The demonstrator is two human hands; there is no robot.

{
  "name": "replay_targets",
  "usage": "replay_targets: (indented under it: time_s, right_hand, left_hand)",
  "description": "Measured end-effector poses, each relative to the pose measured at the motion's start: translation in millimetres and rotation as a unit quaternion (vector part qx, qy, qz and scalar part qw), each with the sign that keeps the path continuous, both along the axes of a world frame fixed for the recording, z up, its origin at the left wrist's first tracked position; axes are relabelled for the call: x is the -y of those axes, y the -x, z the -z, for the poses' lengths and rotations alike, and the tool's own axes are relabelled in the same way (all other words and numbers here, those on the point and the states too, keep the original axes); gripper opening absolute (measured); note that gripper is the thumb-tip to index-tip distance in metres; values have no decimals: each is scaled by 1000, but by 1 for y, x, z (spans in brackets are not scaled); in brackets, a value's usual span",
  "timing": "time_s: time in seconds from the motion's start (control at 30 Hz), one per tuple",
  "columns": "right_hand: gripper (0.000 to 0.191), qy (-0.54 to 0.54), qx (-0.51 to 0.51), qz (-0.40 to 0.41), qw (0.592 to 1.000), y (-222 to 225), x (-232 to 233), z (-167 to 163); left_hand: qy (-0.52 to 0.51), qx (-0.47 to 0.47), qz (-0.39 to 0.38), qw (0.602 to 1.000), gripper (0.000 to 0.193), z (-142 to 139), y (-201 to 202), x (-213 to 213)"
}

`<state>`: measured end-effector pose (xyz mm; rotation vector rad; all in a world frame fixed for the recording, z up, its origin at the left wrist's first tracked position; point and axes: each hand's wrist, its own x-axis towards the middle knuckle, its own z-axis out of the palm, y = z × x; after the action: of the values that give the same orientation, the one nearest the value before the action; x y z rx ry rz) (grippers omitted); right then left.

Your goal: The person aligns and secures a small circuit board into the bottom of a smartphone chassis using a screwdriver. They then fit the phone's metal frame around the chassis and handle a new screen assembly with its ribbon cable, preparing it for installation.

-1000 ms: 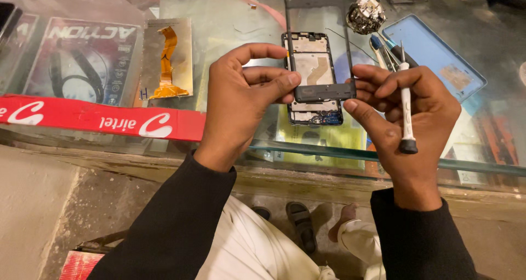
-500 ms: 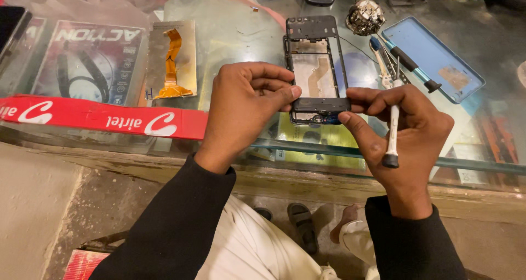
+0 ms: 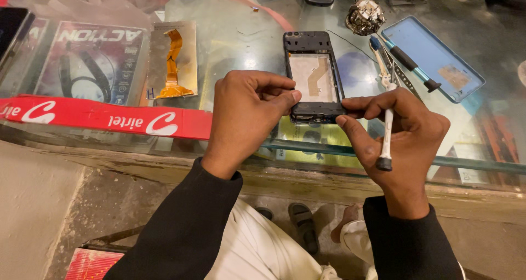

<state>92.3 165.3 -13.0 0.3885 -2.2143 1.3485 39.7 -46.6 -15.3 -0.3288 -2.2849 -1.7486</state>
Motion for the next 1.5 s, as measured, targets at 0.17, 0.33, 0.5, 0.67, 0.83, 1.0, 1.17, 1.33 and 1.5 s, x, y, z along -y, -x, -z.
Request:
replay_targets:
  time_s: [0.17, 0.33, 0.5, 0.67, 0.83, 1.0, 1.17, 1.33, 1.5]
  right_hand:
    - [18, -12, -8, 2, 1000, 1, 0, 1]
    - [18, -26, -9, 5, 1000, 2, -1, 1]
    - [18, -32, -8, 8, 999, 3, -1, 2]
    - [19, -83, -29, 17, 996, 4, -4, 0]
    - [18, -92, -24, 17, 995, 4, -4, -1]
    - [17, -90, -7, 16, 996, 5, -3, -3]
    - [21, -106, -13, 12, 994, 5, -3, -3]
    - [20, -99, -16, 5, 995, 5, -3, -2]
    - [19, -126, -30, 36, 991, -2, -1, -2]
  left_hand:
    - [20, 4, -7, 1000, 19, -2, 0, 0]
    - [33, 11, -18, 999, 15, -3, -2, -1]
    - [40, 8, -25, 999, 14, -3, -2, -2]
    - [39, 2, -25, 999, 13, -2, -2, -4]
    - [48, 6, -26, 998, 12, -2, -2, -4]
    - [57, -8, -23, 998, 11, -3, -1, -4]
    - [59, -12, -26, 998, 11, -3, -2, -4]
    - [59, -13, -26, 998, 10, -3, -4, -4]
    - [44, -60, -10, 997, 10, -2, -12, -2]
